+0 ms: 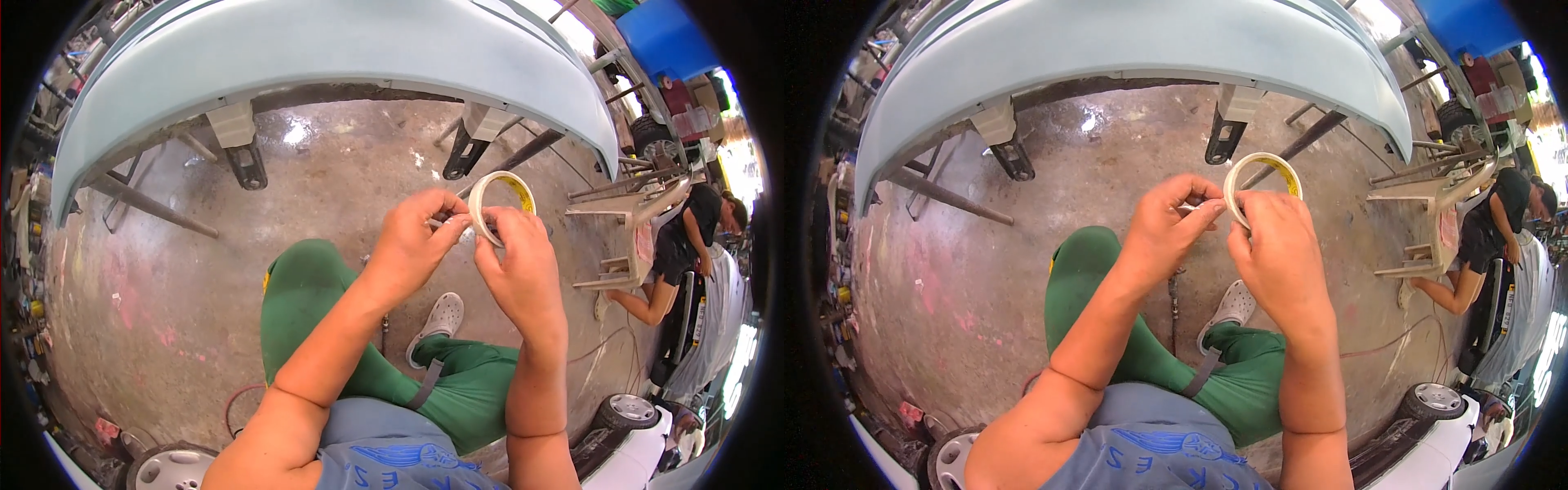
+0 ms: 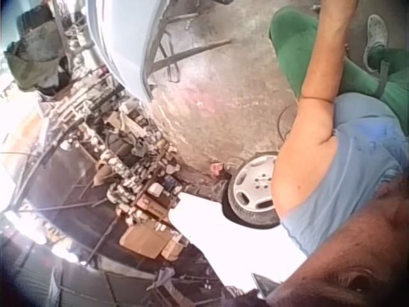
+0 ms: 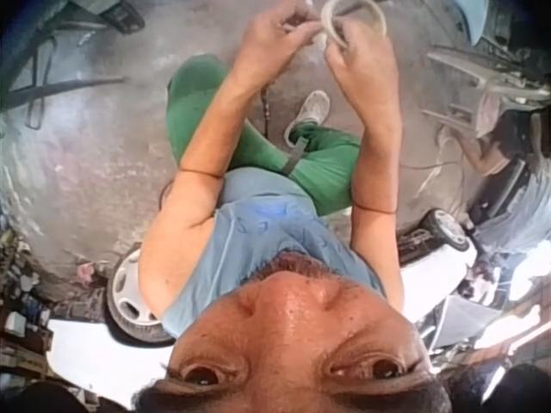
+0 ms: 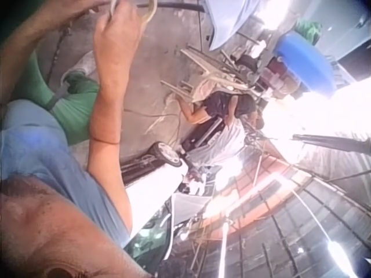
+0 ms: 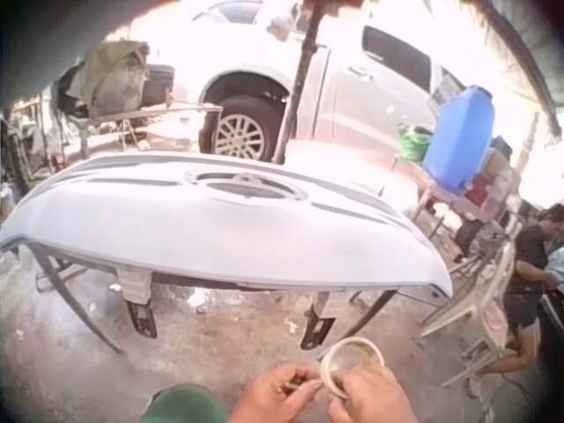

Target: Applying masking tape to a car grille in preparation for painting or detailing.

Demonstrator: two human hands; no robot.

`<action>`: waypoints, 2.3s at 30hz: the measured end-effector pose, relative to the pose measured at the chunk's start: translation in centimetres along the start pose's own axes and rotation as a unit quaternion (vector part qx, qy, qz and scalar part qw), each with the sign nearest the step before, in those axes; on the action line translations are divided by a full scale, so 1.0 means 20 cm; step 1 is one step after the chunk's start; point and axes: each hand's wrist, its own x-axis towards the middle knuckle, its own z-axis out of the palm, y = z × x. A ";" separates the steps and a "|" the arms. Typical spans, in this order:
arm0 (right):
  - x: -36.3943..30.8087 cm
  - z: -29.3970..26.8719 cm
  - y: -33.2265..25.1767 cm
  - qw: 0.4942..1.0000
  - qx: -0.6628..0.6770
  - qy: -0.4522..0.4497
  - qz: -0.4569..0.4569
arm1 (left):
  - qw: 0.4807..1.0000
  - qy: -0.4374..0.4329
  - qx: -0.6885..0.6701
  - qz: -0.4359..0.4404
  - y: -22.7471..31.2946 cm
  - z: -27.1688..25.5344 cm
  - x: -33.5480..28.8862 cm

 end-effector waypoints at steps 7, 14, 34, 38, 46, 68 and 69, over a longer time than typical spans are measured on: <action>0.01 -0.01 0.03 0.997 0.050 -0.031 0.049 | 0.993 -0.041 0.114 -0.001 0.10 -0.04 -0.03; -0.04 0.05 0.03 0.965 0.235 -0.008 0.114 | 0.988 0.061 0.018 0.144 0.03 0.01 0.03; 0.05 0.10 0.12 0.912 0.102 -0.293 0.267 | 0.976 0.151 -0.092 0.126 0.26 -0.11 -0.08; 0.03 0.14 0.11 0.773 0.575 -0.127 0.238 | 0.975 0.132 -0.164 0.076 0.23 -0.10 -0.06; 0.16 0.14 0.31 0.865 0.470 0.070 0.161 | 0.956 0.213 -0.153 0.129 0.05 0.11 0.17; 0.36 0.17 0.42 0.925 0.340 0.092 0.140 | 0.944 0.281 -0.051 0.167 -0.05 0.16 0.36; 0.37 0.16 0.43 0.931 0.328 0.065 0.146 | 0.950 0.263 -0.069 0.153 -0.05 0.16 0.37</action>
